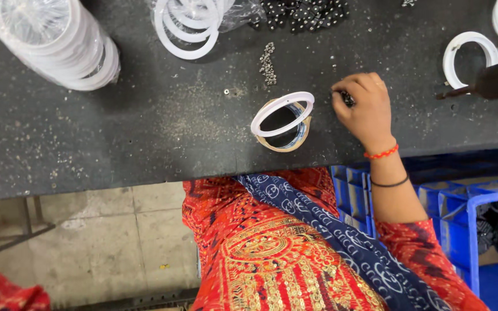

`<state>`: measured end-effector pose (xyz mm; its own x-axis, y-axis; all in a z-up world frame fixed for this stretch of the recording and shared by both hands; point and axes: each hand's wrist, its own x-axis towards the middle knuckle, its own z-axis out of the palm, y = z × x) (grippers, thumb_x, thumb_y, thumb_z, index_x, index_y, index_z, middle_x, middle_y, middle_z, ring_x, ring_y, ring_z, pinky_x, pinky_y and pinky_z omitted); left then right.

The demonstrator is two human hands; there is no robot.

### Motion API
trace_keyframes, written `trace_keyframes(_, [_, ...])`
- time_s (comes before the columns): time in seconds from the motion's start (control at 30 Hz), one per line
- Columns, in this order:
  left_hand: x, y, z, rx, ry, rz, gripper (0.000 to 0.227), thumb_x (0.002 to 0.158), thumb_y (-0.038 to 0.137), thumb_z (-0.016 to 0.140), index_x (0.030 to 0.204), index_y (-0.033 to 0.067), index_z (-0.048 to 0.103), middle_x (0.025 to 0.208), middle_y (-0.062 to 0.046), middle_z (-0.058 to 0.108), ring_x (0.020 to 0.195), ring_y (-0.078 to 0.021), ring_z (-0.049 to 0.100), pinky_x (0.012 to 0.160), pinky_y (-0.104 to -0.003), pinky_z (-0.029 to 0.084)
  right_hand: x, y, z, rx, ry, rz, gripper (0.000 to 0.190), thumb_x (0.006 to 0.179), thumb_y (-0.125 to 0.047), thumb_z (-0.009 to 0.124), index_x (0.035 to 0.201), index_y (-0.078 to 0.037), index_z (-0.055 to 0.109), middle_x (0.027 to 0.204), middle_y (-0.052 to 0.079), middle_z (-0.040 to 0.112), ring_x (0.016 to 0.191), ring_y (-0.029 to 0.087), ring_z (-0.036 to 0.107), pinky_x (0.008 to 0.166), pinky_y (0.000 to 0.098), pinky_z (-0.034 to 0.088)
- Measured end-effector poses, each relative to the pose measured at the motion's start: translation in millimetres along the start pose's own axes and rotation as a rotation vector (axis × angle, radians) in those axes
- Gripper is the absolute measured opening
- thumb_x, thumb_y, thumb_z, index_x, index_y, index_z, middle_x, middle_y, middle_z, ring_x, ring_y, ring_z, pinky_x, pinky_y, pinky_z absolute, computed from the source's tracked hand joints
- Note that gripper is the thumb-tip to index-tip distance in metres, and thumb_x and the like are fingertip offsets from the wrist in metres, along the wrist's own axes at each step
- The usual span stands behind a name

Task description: The person assembles white plastic rings by inserting small metal pieces into pre-drilled holes and securing them with a green power drill. They repeatedly pick up rings, align metal inserts, and tighten them in place on a workbench.

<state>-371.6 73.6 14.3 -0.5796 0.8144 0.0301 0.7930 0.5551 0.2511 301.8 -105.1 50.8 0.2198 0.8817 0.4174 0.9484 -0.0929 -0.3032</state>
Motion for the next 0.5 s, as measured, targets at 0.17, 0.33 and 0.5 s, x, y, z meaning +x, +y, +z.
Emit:
trace_keyframes(0.17, [-1.8, -13.9, 41.0, 0.044, -0.058, -0.059, 0.012, 0.102, 0.016, 0.070, 0.109, 0.0068, 0.067, 0.110, -0.006, 0.072, 0.098, -0.0164, 0.067, 0.088, -0.030, 0.054, -18.5, -2.3, 3.8, 0.051, 0.162, 0.035, 0.016, 0.088, -0.002, 0.080, 0.100, -0.006, 0.071, 0.104, 0.010, 0.069, 0.100, 0.030, 0.063, 0.090, 0.0408, 0.052])
trace_keyframes(0.33, [5.2, 25.7, 61.8, -0.029, -0.041, -0.053, 0.011, 0.103, 0.016, 0.068, 0.108, 0.0066, 0.065, 0.109, -0.007, 0.071, 0.098, -0.0164, 0.066, 0.089, -0.030, 0.053, -21.1, 5.1, 10.4, 0.193, 0.277, 0.088, 0.014, 0.090, 0.000, 0.077, 0.099, -0.005, 0.068, 0.098, 0.011, 0.068, 0.089, 0.027, 0.066, 0.081, 0.0372, 0.054])
trace_keyframes(0.5, [-20.4, -4.2, -16.6, -0.068, 0.068, -0.069, 0.010, 0.105, 0.016, 0.067, 0.107, 0.0063, 0.063, 0.108, -0.007, 0.070, 0.099, -0.0165, 0.064, 0.090, -0.030, 0.052, -43.7, -19.6, 25.3, 0.379, 0.299, 0.179, 0.005, 0.105, 0.002, 0.071, 0.103, -0.002, 0.068, 0.096, 0.010, 0.071, 0.083, 0.019, 0.067, 0.077, 0.0293, 0.054])
